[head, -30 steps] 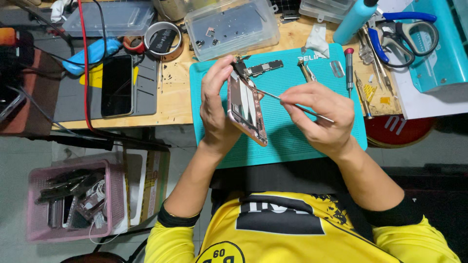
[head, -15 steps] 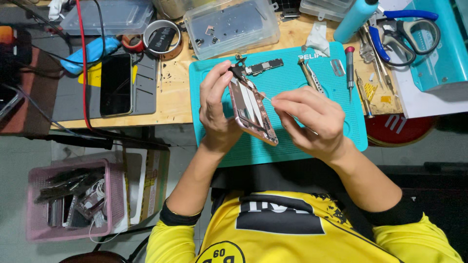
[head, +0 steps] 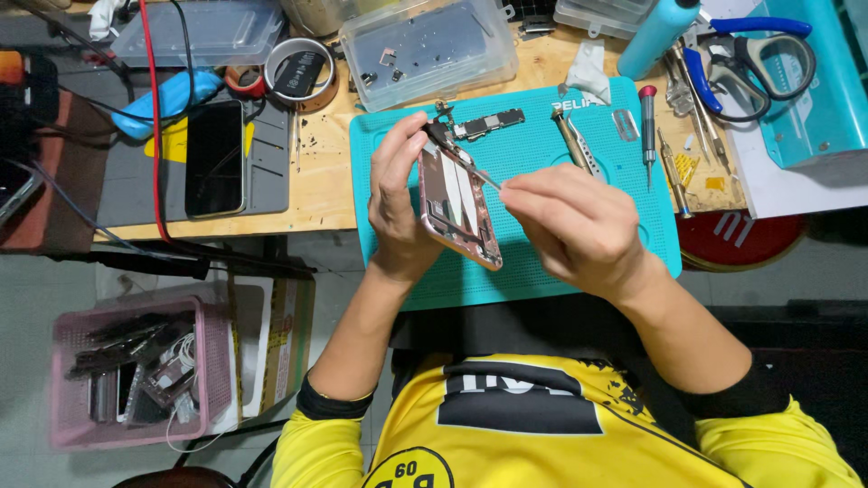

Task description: The person holds an opened smartphone frame on a repair mat and uses a metal pry tool and tweezers to lift and remove internal components, including a flex cable and small board, from the phone body, setting removed parts on the mat.

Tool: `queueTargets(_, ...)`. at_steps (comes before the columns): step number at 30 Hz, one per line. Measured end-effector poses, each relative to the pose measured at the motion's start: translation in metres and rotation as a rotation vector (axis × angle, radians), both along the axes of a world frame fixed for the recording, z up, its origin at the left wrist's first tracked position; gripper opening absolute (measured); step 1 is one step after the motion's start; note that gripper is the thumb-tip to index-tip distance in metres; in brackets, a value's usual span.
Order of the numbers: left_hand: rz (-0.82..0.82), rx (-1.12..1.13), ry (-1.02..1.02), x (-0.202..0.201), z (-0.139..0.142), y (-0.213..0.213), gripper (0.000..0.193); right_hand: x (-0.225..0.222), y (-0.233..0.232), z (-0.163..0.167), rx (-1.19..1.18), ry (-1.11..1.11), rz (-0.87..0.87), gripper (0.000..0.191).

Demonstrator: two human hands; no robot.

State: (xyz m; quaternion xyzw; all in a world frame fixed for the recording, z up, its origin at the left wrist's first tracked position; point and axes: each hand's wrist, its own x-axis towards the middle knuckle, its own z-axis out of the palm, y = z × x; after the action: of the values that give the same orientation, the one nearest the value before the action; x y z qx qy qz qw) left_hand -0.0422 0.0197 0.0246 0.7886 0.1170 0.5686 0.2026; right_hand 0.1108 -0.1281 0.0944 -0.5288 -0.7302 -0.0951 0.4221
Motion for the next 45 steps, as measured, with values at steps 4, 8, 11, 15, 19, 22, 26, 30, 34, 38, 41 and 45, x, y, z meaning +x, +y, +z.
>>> queueTargets(4, -0.003, 0.002, 0.004, -0.001, -0.001, -0.001, 0.067, -0.006, 0.0, -0.004, 0.001, 0.158, -0.053, 0.027)
queueTargets(8, 0.01, -0.004, -0.005, 0.001, -0.001, 0.0, 0.067, -0.003, 0.001, -0.002, 0.02, -0.011, -0.003, 0.03)
queueTargets(11, 0.018, 0.002, 0.001, 0.001, 0.0, 0.001, 0.067, 0.0, 0.001, 0.001, 0.007, -0.103, 0.024, 0.033)
queueTargets(15, 0.007, -0.021, 0.015, -0.001, 0.001, 0.001, 0.069, 0.005, 0.002, 0.006, -0.023, -0.158, 0.062, 0.034)
queueTargets(19, -0.049, -0.027, -0.012, 0.0, 0.002, 0.001, 0.078, 0.01, -0.001, 0.01, -0.043, -0.196, 0.084, 0.035)
queueTargets(22, -0.031, -0.031, 0.005, 0.001, 0.002, 0.002, 0.076, 0.014, -0.001, 0.012, -0.043, -0.202, 0.099, 0.037)
queueTargets(26, -0.095, -0.114, -0.079, 0.007, 0.0, 0.0, 0.08, 0.007, 0.001, 0.005, -0.003, -0.022, 0.04, 0.025)
queueTargets(30, -0.034, -0.107, -0.07, 0.01, -0.001, -0.001, 0.08, -0.005, 0.001, -0.002, 0.002, 0.171, -0.081, 0.021)
queueTargets(34, 0.002, -0.052, -0.018, 0.008, 0.0, -0.001, 0.076, -0.007, 0.002, -0.001, -0.01, 0.072, -0.081, 0.022)
queueTargets(38, -0.001, -0.07, 0.002, 0.008, 0.001, 0.0, 0.073, -0.006, 0.004, 0.002, -0.024, -0.002, -0.059, 0.025)
queueTargets(41, -0.02, -0.073, 0.005, 0.006, 0.002, 0.003, 0.074, 0.0, 0.006, 0.006, -0.054, -0.065, -0.007, 0.03)
queueTargets(45, -0.03, -0.054, 0.0, 0.007, 0.004, 0.004, 0.076, 0.007, 0.003, 0.011, -0.087, -0.118, 0.023, 0.034)
